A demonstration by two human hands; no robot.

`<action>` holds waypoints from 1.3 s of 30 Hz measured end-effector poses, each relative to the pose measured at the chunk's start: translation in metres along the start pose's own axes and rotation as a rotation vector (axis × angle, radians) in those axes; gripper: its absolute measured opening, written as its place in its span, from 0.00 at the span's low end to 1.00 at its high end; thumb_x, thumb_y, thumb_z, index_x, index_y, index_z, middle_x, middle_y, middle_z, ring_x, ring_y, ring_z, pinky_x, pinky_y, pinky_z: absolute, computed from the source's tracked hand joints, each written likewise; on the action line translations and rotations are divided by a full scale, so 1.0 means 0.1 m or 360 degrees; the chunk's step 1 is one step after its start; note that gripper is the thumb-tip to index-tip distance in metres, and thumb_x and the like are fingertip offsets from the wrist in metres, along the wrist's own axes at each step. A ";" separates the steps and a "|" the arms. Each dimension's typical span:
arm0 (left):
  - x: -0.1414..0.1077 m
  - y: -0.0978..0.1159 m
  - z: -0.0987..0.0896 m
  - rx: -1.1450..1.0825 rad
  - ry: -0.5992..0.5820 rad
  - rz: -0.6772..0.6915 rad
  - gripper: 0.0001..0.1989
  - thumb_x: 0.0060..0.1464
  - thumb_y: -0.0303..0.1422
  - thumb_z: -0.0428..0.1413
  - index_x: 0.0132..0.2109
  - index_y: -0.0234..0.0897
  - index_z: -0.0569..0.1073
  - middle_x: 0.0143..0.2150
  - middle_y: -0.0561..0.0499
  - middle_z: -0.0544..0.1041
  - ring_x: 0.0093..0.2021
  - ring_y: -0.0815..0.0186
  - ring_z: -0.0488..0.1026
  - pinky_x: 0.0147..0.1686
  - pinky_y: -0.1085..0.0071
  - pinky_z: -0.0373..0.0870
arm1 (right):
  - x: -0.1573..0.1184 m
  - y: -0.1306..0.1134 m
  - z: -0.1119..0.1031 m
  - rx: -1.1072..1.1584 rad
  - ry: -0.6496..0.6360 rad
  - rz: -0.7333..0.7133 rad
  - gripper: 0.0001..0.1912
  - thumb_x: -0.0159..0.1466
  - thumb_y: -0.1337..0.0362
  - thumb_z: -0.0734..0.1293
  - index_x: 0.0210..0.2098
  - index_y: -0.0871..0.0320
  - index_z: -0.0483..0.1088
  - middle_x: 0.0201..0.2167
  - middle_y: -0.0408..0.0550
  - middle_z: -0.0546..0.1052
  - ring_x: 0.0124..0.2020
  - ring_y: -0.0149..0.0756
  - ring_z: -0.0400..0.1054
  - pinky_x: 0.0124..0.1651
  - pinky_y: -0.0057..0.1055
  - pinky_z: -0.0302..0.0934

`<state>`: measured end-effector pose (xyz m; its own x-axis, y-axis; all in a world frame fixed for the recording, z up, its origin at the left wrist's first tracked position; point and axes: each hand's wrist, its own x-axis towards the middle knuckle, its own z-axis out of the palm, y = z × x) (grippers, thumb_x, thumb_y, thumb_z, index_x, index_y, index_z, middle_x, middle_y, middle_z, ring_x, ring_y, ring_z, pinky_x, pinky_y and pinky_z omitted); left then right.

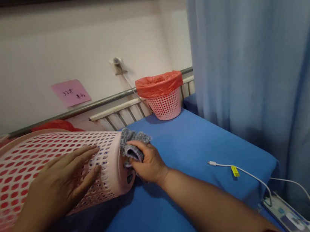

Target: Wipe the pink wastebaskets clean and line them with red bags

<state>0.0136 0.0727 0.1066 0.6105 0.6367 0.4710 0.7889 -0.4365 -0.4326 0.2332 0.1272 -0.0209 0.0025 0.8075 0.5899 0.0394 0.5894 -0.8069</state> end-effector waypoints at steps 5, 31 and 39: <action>-0.01 -0.01 0.00 0.0003 0.0026 0.0018 0.24 0.71 0.44 0.47 0.60 0.33 0.77 0.57 0.36 0.83 0.53 0.43 0.81 0.52 0.47 0.72 | -0.04 0.08 -0.01 -0.0513 -0.0522 0.0434 0.17 0.51 0.72 0.72 0.39 0.51 0.82 0.35 0.44 0.84 0.38 0.42 0.78 0.44 0.34 0.69; -0.02 -0.03 0.02 -0.0030 0.0038 -0.0018 0.25 0.72 0.46 0.47 0.59 0.32 0.77 0.57 0.36 0.83 0.54 0.44 0.81 0.52 0.49 0.72 | 0.00 -0.13 -0.21 0.0519 -0.0911 0.0585 0.19 0.45 0.71 0.72 0.38 0.56 0.78 0.30 0.36 0.76 0.33 0.32 0.71 0.40 0.27 0.66; -0.04 -0.05 0.04 -0.0093 0.0001 -0.0103 0.23 0.71 0.46 0.49 0.59 0.36 0.77 0.58 0.39 0.83 0.55 0.46 0.81 0.53 0.51 0.75 | 0.05 -0.12 -0.29 -0.0139 -0.1244 0.0582 0.19 0.46 0.76 0.70 0.37 0.55 0.81 0.29 0.37 0.79 0.30 0.31 0.72 0.32 0.24 0.63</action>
<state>0.0064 0.0751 0.1035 0.5580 0.6646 0.4969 0.8295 -0.4305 -0.3557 0.2614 0.1233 -0.0080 -0.6562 0.7506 0.0779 0.2469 0.3111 -0.9177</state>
